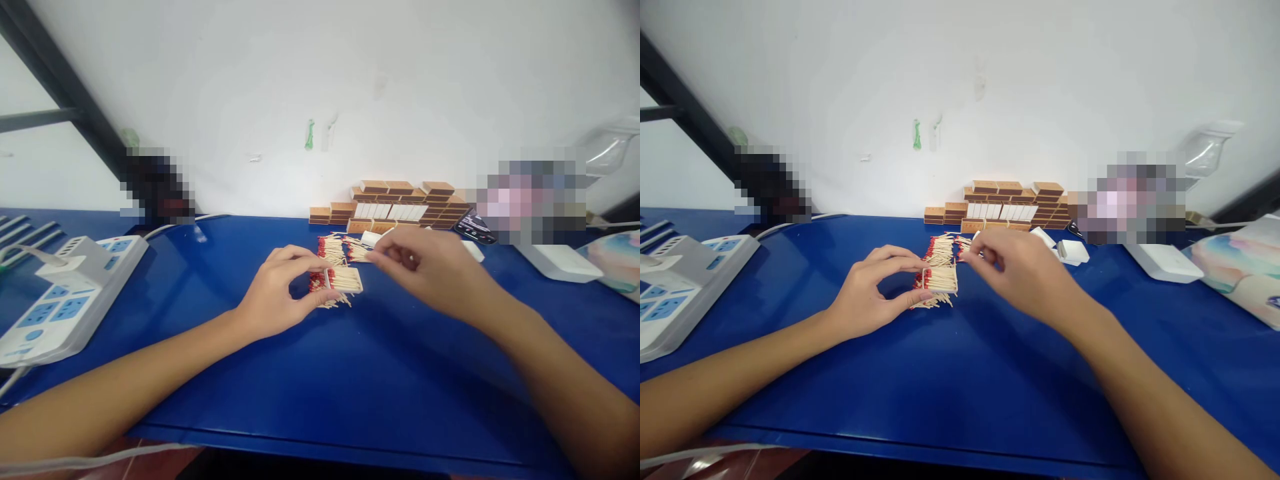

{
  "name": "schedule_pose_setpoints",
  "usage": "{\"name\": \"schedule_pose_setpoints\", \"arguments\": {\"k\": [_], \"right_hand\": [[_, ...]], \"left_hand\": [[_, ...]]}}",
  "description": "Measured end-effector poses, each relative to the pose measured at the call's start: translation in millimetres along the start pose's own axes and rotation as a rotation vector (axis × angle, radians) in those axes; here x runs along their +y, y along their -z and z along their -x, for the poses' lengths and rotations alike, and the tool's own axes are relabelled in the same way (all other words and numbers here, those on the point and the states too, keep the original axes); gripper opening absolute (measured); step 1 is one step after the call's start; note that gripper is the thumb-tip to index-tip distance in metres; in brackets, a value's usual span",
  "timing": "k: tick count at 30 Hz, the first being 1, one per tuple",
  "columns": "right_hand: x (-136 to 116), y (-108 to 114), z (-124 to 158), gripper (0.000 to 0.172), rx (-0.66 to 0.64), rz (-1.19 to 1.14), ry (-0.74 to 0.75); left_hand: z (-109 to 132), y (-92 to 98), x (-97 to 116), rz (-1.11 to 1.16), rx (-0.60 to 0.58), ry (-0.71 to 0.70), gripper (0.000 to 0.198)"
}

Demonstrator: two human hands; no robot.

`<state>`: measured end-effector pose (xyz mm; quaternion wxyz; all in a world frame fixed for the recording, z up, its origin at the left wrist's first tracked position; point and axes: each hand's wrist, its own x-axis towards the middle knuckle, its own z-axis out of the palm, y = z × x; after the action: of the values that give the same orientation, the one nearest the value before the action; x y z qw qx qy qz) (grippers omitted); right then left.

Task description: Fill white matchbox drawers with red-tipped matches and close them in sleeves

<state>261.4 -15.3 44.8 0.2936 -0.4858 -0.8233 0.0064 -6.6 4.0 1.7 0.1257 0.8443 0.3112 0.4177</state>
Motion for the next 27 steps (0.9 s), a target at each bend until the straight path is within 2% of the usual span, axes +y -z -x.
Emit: {"name": "schedule_pose_setpoints", "arguments": {"k": [3,6,9,13,16,20,24,27], "right_hand": [[20.2,12.9,-3.3,0.024,0.1,0.136,-0.082],[40.7,18.6,-3.8,0.024,0.109,0.264,-0.138],[57.5,18.2,-1.4,0.023,-0.005,0.337,-0.197],[68.7,17.3,1.5,0.025,-0.28,0.316,-0.287],[68.0,20.8,0.9,0.025,-0.339,0.336,-0.343],[67.8,30.1,-0.2,0.021,-0.302,0.451,-0.46],[81.9,37.2,1.5,0.019,-0.173,0.581,-0.695],[95.1,37.2,2.5,0.018,-0.084,0.581,-0.814]], "left_hand": [[-0.7,1.0,-0.8,-0.027,0.045,0.026,0.035],[-2.4,2.2,-2.8,0.0,0.032,0.05,0.034],[-5.6,4.2,-6.4,0.072,0.02,0.072,0.034],[-9.0,6.4,-9.8,0.12,0.069,0.135,0.032],[-7.4,6.3,-7.5,0.114,0.031,0.123,0.032],[-3.4,5.3,-3.8,0.088,-0.01,0.07,0.036],[-3.1,4.9,-5.0,0.086,-0.004,0.053,0.034],[-3.5,4.5,-6.1,0.088,-0.006,0.051,0.035]]}}
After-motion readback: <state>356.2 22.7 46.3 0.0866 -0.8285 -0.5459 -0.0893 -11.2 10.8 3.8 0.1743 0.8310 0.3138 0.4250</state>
